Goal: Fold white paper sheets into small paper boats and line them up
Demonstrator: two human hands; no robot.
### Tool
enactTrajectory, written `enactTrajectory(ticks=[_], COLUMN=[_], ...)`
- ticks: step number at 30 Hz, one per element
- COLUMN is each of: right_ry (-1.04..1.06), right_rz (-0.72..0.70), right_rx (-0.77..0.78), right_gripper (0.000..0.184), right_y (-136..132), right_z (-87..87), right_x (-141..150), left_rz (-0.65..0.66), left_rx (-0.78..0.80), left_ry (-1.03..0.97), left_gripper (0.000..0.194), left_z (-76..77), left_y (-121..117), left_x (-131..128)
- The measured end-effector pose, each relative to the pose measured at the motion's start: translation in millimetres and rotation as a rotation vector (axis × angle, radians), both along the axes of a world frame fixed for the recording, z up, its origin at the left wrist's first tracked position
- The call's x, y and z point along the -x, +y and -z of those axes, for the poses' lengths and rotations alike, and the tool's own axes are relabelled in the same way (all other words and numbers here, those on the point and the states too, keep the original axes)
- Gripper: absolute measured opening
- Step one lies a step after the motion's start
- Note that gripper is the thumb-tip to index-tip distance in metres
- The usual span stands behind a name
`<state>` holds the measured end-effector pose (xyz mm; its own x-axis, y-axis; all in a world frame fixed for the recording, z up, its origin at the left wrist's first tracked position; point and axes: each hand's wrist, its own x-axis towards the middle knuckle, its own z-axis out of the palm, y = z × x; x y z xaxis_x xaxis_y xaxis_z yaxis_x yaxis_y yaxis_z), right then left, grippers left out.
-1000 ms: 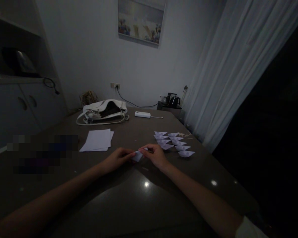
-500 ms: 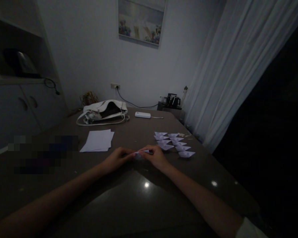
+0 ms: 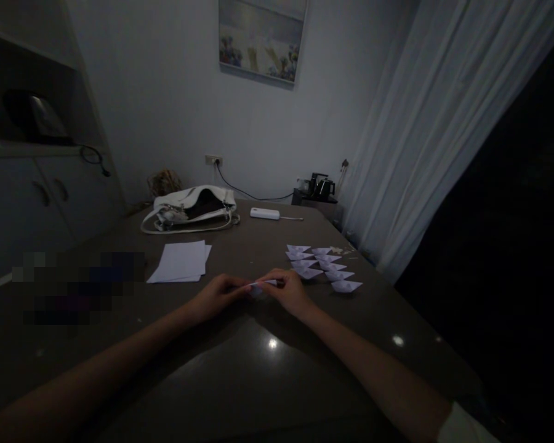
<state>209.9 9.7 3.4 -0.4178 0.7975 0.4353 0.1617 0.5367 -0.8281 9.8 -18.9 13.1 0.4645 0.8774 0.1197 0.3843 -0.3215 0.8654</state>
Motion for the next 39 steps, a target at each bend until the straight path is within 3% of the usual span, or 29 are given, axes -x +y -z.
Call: enactTrajectory(ticks=[10,21,27,39], right_ry=[-0.117,-0.157,-0.136,-0.047], right_rz=[0.062,0.071,0.087,0.056], right_rx=[-0.167,-0.214,-0.165,-0.051], right_gripper=[0.012,0.005,0.007,0.01], right_y=[-5.3,-4.8,-7.5,-5.0], right_z=[-3.6,-4.3,-7.2,-7.6], right_x=[1.8,0.6,1.5,0.8], left_rz=[0.017,-0.003,-0.032,-0.023], left_rx=[-0.088,-0.108,-0.178,-0.027], left_ry=[0.066,0.133,0.176,0.02], left_gripper=[0.041,0.044,0.044,0.043], left_z=[1.2,1.2,-3.3,-5.1], left_y=[-1.9,-1.6,-4.0,-2.1], left_x=[0.4,-1.4,-1.5,-2.3])
